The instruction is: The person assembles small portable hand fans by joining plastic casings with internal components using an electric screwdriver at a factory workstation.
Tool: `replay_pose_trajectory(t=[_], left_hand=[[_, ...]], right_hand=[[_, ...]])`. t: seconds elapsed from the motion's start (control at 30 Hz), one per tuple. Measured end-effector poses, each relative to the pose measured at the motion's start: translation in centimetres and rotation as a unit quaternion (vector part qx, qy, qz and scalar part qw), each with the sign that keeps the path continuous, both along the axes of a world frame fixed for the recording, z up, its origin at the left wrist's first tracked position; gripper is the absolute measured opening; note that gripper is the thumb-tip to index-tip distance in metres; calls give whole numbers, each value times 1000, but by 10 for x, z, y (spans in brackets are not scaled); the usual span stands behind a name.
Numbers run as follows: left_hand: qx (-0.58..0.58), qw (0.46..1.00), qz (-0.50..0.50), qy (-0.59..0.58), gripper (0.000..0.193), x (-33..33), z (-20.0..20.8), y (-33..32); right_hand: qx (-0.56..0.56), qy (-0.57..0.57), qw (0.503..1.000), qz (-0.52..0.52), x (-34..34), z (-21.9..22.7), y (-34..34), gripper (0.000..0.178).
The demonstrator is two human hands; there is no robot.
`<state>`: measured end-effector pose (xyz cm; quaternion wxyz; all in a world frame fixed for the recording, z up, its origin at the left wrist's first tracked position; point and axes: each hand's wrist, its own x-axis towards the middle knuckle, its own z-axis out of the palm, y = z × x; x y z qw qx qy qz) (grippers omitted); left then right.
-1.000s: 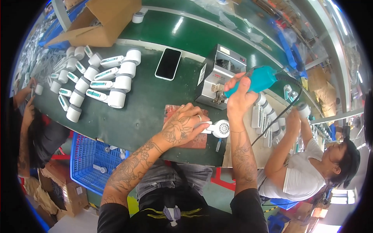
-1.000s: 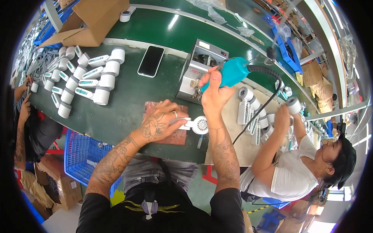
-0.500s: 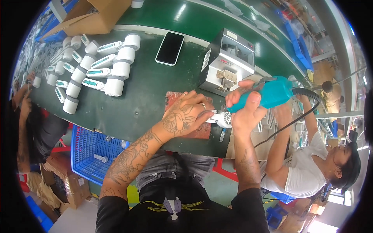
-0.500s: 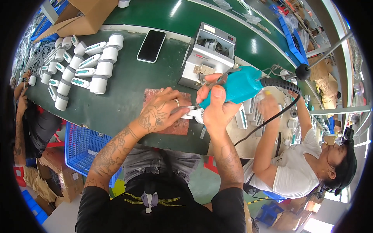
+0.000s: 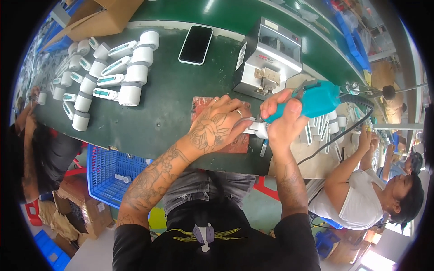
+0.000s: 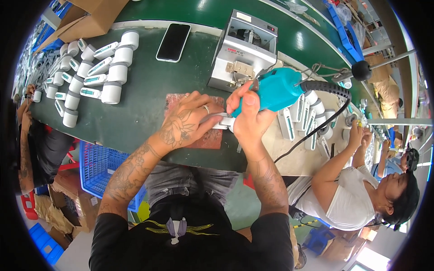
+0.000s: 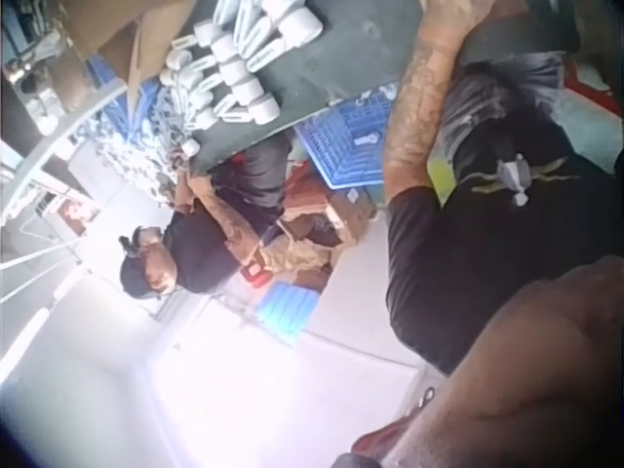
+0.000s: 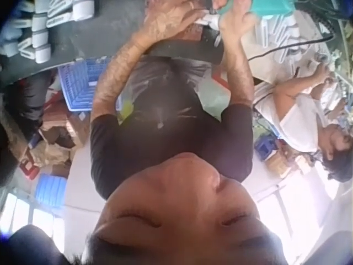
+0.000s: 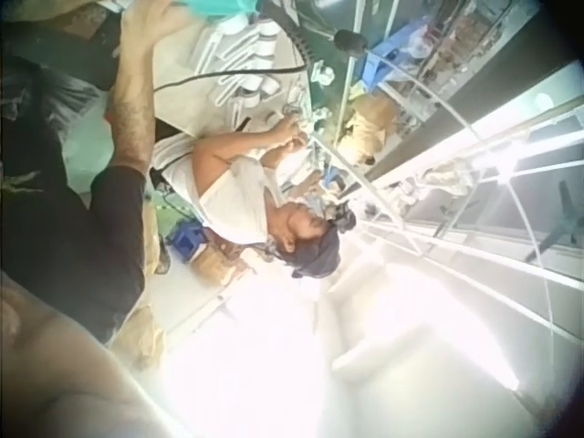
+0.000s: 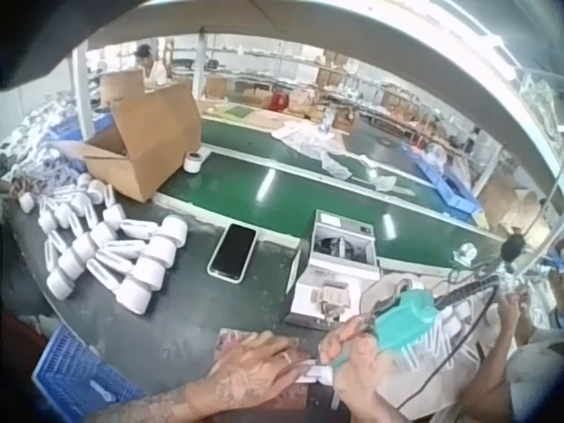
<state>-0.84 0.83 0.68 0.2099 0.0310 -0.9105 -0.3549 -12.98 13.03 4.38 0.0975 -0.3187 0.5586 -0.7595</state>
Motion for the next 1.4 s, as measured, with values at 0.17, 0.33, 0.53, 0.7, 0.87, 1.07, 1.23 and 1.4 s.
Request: replay_pose_trajectory(t=[0.17, 0.33, 0.53, 0.7, 0.87, 1.07, 1.23, 1.4], left_hand=[[-13, 999, -2, 31, 18, 1, -6, 0], [-12, 998, 36, 45, 20, 0, -10, 4], [-19, 999, 31, 28, 22, 2, -7, 1], [8, 999, 26, 33, 21, 0, 0, 4], [3, 1000, 27, 7, 24, 4, -7, 1], [3, 1000, 23, 6, 33, 2, 1, 3], [15, 1000, 9, -26, 35, 3, 3, 1], [0, 1000, 9, -14, 34, 3, -1, 2]], right_hand=[[25, -6, 1000, 2, -1, 3, 1, 58], [20, 74, 996, -48, -23, 29, -11, 59], [-9, 97, 991, -89, -43, 26, -41, 47], [-26, 87, 992, -90, -47, 17, -41, 41], [25, 53, 995, -78, -26, 30, -32, 46], [-13, 14, 1000, -1, 3, 27, 12, 56], [-12, -5, 1000, 7, 10, 19, 13, 55], [27, -14, 999, -17, 9, 15, 15, 71]])
